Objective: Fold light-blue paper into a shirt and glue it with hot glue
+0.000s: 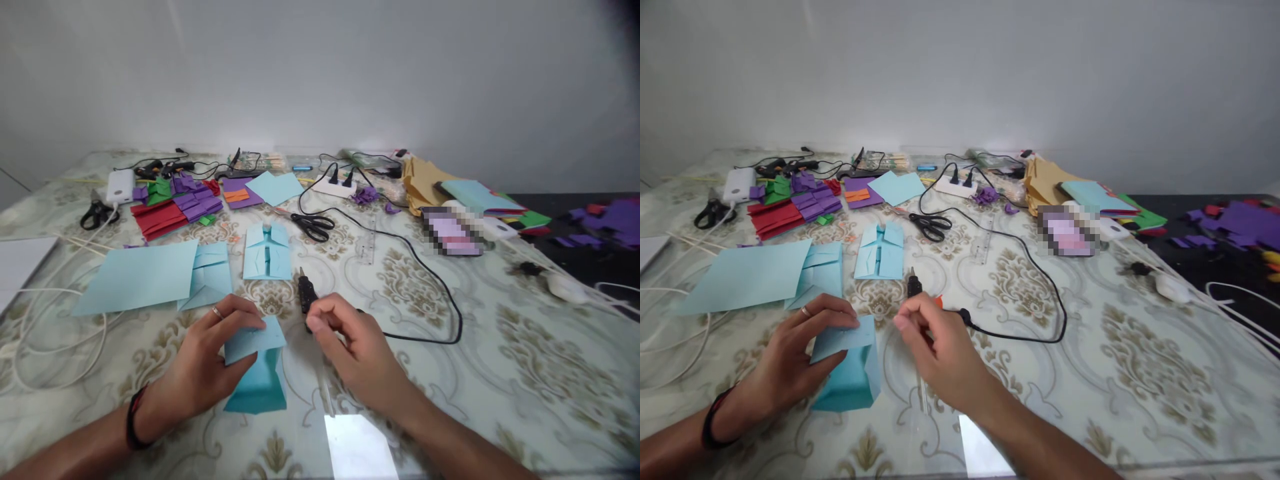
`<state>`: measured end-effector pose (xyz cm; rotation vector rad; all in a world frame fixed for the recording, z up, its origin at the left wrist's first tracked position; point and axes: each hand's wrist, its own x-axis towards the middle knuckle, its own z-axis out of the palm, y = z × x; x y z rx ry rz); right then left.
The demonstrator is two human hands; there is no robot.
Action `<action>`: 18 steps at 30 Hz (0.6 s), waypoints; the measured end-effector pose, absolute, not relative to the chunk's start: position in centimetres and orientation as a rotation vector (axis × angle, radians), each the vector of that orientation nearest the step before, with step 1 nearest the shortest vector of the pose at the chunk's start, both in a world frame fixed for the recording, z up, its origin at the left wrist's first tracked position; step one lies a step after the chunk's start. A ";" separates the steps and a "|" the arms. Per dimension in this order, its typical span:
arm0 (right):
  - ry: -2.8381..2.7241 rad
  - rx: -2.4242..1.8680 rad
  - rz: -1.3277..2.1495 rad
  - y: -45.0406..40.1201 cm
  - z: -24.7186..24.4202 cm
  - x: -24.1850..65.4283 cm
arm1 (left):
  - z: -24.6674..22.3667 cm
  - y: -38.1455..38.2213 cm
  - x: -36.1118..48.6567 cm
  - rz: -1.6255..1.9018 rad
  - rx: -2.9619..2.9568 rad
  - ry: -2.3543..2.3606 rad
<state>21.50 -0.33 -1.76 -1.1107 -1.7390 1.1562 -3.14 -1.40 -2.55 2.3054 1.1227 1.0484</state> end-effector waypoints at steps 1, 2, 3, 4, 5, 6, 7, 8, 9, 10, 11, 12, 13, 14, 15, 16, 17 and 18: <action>-1.826 -1.129 1.078 -0.4 -1.8 21.5 | -2.6 -1.4 -3.1 1.053 2.303 1.123; -1.898 -1.135 1.032 -0.4 -1.8 21.4 | -2.6 -1.3 -3.1 1.055 2.301 1.127; -1.957 -1.132 1.013 -0.4 -1.9 21.4 | -2.6 -1.3 -3.1 1.061 2.302 1.133; -2.002 -1.126 1.011 -0.4 -2.0 21.3 | -2.7 -1.3 -3.1 1.065 2.306 1.143; -2.038 -1.118 1.013 -0.3 -2.1 21.3 | -2.7 -1.2 -3.0 1.071 2.311 1.154; -2.063 -1.110 1.015 -0.3 -2.2 21.3 | -2.7 -1.2 -3.0 1.079 2.315 1.164; -2.076 -1.103 1.026 -0.2 -2.2 21.3 | -2.7 -1.2 -3.0 1.090 2.320 1.170; -2.068 -1.099 1.050 -0.2 -2.2 21.3 | -2.8 -1.2 -3.0 1.101 2.323 1.175; -2.037 -1.097 1.088 -0.2 -2.1 21.4 | -2.8 -1.2 -3.0 1.104 2.322 1.179; -1.991 -1.097 1.139 -0.2 -2.0 21.5 | -2.8 -1.2 -3.0 1.101 2.320 1.177; -1.933 -1.091 1.197 -0.1 -1.8 21.6 | -2.7 -1.2 -3.0 1.094 2.319 1.172; -1.869 -1.084 1.258 -0.1 -1.6 21.7 | -2.7 -1.2 -3.0 1.083 2.318 1.166; -1.808 -1.074 1.314 -0.1 -1.5 21.7 | -2.7 -1.2 -3.0 1.071 2.319 1.158; -1.755 -1.061 1.362 0.0 -1.3 21.8 | -2.6 -1.2 -3.0 1.060 2.321 1.148; -1.715 -1.044 1.403 0.1 -1.2 21.9 | -2.6 -1.3 -3.0 1.050 2.325 1.139; -1.686 -1.021 1.429 0.2 -1.2 21.9 | -2.6 -1.3 -3.0 1.046 2.329 1.130; -1.669 -0.991 1.440 0.3 -1.2 21.9 | -2.5 -1.3 -3.0 1.038 2.331 1.123; -1.660 -0.958 1.436 0.4 -1.2 22.0 | -2.5 -1.3 -3.1 1.031 2.332 1.116</action>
